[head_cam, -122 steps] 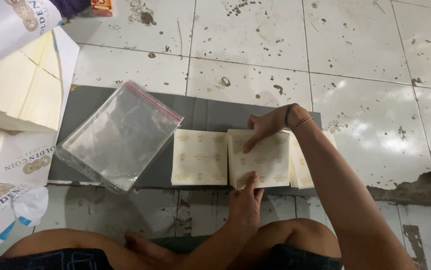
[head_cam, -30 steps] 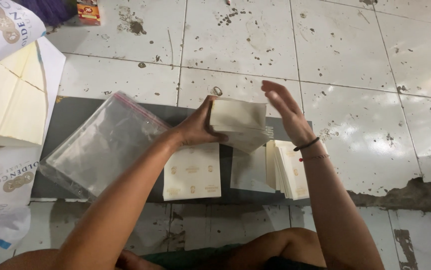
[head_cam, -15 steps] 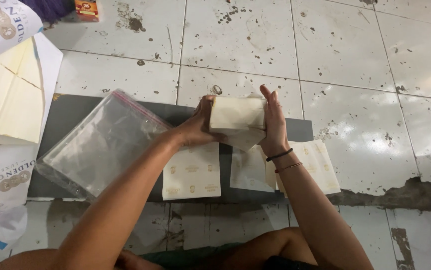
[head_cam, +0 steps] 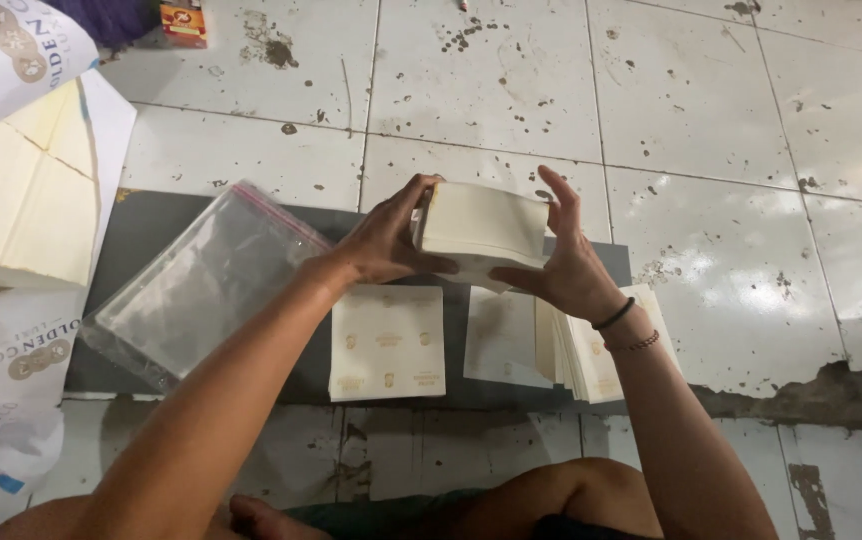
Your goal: The person sits on the floor and takes small, square, patterned pads from a white bag. They place the pads on a dark mat, arranging them into neat stacks and aligning the edges by hand.
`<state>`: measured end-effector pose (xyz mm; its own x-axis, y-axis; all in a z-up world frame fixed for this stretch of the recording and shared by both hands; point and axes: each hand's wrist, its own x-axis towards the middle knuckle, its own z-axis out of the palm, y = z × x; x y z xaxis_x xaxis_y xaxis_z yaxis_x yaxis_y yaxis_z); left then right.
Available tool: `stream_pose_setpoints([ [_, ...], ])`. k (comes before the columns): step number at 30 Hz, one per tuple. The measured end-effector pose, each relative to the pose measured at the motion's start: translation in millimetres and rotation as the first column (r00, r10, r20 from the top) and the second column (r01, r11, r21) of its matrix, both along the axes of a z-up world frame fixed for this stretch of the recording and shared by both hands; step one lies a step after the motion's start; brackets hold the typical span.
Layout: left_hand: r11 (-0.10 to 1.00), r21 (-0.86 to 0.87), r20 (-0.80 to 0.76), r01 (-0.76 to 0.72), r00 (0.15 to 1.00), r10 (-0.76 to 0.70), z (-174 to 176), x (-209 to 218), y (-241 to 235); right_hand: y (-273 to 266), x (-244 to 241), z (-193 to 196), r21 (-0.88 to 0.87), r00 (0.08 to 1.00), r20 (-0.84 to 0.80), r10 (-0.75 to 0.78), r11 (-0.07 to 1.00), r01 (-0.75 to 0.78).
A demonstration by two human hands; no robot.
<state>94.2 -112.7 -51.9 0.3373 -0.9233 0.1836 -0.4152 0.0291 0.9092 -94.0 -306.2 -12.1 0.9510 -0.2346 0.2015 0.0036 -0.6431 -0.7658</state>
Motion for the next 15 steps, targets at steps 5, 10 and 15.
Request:
stream_pose_setpoints([
  [5,0.997,0.063,0.066,0.043,0.997,-0.048,-38,19,-1,-11,5,-42,0.030,0.987,-0.159,0.008,1.000,-0.004],
  [10,0.978,0.197,0.046,0.073,0.995,-0.083,-6,3,12,-32,9,-98,-0.259,0.970,-0.234,0.068,0.957,-0.130],
  [15,0.851,0.518,0.037,0.089,0.991,-0.126,-4,-2,9,-34,17,-88,-0.010,0.931,-0.327,0.163,0.984,-0.176],
])
